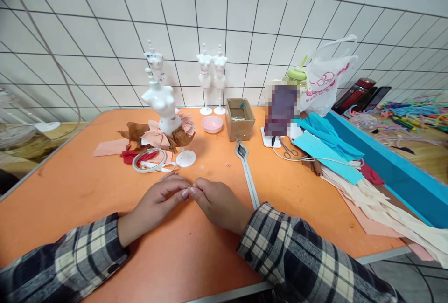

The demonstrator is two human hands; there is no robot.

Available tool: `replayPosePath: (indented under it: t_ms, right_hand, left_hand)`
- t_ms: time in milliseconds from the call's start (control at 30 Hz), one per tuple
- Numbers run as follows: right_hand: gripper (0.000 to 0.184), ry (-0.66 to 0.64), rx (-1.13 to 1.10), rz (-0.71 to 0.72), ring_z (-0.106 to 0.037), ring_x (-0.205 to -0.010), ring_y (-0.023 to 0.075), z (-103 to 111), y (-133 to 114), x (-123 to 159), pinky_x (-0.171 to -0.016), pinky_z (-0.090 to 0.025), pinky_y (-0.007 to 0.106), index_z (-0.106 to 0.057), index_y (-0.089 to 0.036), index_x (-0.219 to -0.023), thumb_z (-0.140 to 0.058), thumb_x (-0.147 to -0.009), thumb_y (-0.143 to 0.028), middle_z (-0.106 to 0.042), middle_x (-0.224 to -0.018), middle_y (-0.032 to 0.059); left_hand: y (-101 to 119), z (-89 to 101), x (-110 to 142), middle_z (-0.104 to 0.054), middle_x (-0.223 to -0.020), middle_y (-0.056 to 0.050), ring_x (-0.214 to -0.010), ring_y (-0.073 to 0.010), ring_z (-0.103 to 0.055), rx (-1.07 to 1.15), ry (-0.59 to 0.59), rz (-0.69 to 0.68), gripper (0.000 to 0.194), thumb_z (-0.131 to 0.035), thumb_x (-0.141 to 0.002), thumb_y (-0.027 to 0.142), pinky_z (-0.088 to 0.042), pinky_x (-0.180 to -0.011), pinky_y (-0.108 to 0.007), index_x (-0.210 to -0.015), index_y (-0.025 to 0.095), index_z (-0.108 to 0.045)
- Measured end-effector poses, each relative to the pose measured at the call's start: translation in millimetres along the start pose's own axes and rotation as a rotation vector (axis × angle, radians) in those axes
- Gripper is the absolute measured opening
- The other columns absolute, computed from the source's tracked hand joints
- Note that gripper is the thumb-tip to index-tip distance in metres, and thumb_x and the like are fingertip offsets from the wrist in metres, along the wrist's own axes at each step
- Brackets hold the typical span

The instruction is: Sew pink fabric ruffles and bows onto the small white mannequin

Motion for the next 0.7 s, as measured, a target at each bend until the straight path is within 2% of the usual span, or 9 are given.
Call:
replayPosePath:
  t_ms: [100,200,267,367,467,600,700]
  right_hand:
    - [0.029,-0.006,0.021,-0.015,-0.043,-0.059,0.0108,2,2,-2,-0.055,-0.026,0.023,-0.044,-0.020,-0.078,-0.035,-0.098,-0.039,-0.047,-0.065,-0.0040]
    - [0.027,0.031,0.086,-0.043,-0.047,-0.062,0.0112,14,7,-3,-0.056,-0.027,0.023,-0.047,-0.020,-0.081,-0.037,-0.097,-0.040,-0.051,-0.068,-0.0034]
    - [0.025,0.039,0.212,-0.056,-0.049,-0.063,0.0119,23,11,-4,-0.056,-0.026,0.024,-0.051,-0.020,-0.084,-0.043,-0.095,-0.041,-0.055,-0.070,-0.0027]
    - [0.021,0.013,0.425,-0.002,-0.053,-0.071,0.0145,27,9,-5,-0.060,-0.028,0.026,-0.060,-0.020,-0.086,-0.053,-0.091,-0.040,-0.062,-0.078,0.0002]
    - [0.020,0.035,0.545,0.061,-0.054,-0.083,0.0182,27,5,-5,-0.068,-0.033,0.029,-0.065,-0.020,-0.094,-0.059,-0.088,-0.039,-0.065,-0.088,0.0038]
    - [0.022,0.040,0.561,0.076,-0.053,-0.088,0.0195,28,6,-8,-0.075,-0.037,0.031,-0.067,-0.020,-0.098,-0.059,-0.088,-0.037,-0.064,-0.089,0.0056]
    - [0.030,0.100,0.531,0.047,-0.053,-0.092,0.0201,45,13,-10,-0.081,-0.039,0.032,-0.067,-0.019,-0.103,-0.055,-0.090,-0.042,-0.064,-0.095,0.0073]
  left_hand:
    - [0,0.8,1,-0.069,-0.080,-0.001,-0.081,-0.0177,-0.059,0.008,0.009,0.009,0.024,-0.048,-0.091,0.031,-0.038,-0.090,-0.035,-0.081,0.020,-0.067]
    - [-7,4.6,1,-0.068,-0.081,-0.003,-0.082,-0.0186,-0.058,0.069,0.056,0.060,0.025,-0.049,-0.091,0.035,-0.043,-0.082,-0.032,-0.082,0.019,-0.066]
    - [-16,9.8,2,-0.067,-0.082,-0.004,-0.076,-0.0174,-0.057,0.151,0.117,0.130,0.026,-0.048,-0.091,0.038,-0.045,-0.074,-0.028,-0.084,0.018,-0.064]
    - [-28,18.3,4,-0.064,-0.083,-0.003,-0.063,-0.0135,-0.052,0.267,0.212,0.222,0.030,-0.047,-0.091,0.042,-0.043,-0.062,-0.025,-0.085,0.017,-0.062]
    - [-34,24.9,4,-0.061,-0.084,-0.003,-0.059,-0.0116,-0.047,0.317,0.270,0.249,0.033,-0.048,-0.090,0.045,-0.042,-0.059,-0.024,-0.087,0.016,-0.061]
    - [-35,23.8,2,-0.060,-0.078,-0.001,-0.057,-0.0109,-0.046,0.333,0.249,0.244,0.032,-0.049,-0.090,0.045,-0.040,-0.059,-0.024,-0.085,0.016,-0.062]
    - [-37,20.8,2,-0.062,-0.082,-0.001,-0.057,-0.0104,-0.045,0.344,0.221,0.244,0.031,-0.050,-0.090,0.044,-0.039,-0.058,-0.023,-0.082,0.016,-0.062]
Point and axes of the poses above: each hand's wrist, its own x-axis away from the middle knuckle, its own z-axis out of the back of the hand, y = z × x, the point moved 10 cm from there along -x, towards the middle knuckle
